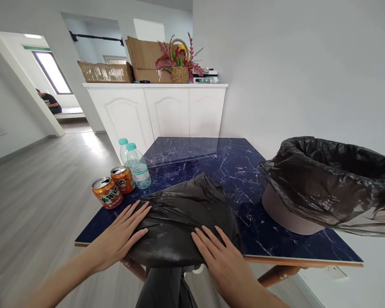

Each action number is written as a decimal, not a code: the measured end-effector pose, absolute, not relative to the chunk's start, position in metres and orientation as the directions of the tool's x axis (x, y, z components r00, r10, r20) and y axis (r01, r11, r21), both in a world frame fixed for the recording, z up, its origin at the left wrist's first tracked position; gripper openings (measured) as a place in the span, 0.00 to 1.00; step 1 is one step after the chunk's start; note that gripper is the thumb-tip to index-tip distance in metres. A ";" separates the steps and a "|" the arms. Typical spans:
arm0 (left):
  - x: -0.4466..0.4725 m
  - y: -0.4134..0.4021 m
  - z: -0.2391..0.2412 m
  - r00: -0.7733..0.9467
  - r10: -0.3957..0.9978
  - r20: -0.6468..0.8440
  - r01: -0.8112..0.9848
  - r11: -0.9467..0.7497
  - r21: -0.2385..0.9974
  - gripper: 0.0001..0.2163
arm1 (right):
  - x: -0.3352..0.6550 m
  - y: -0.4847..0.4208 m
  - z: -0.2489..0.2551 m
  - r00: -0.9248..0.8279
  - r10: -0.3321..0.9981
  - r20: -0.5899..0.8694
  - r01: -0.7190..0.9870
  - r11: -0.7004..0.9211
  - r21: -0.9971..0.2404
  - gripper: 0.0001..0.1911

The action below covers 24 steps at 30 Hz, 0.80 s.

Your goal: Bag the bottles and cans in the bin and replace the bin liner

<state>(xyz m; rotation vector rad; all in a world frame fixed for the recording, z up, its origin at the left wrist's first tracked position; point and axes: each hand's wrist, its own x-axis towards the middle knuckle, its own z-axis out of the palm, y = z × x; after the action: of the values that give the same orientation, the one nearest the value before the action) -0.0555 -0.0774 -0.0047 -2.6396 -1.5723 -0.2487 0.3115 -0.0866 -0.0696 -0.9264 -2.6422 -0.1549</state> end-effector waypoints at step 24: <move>0.029 -0.038 -0.058 0.418 0.857 0.302 0.889 -0.455 0.059 0.26 | 0.202 0.068 -0.058 -0.761 0.620 0.189 0.521 0.759 -0.391 0.35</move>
<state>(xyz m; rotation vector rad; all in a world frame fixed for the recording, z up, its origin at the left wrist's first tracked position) 0.0289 -0.0381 -0.0576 -2.5514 -1.5767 -0.4422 0.2022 0.0682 -0.0582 -0.8841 -2.6487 0.4564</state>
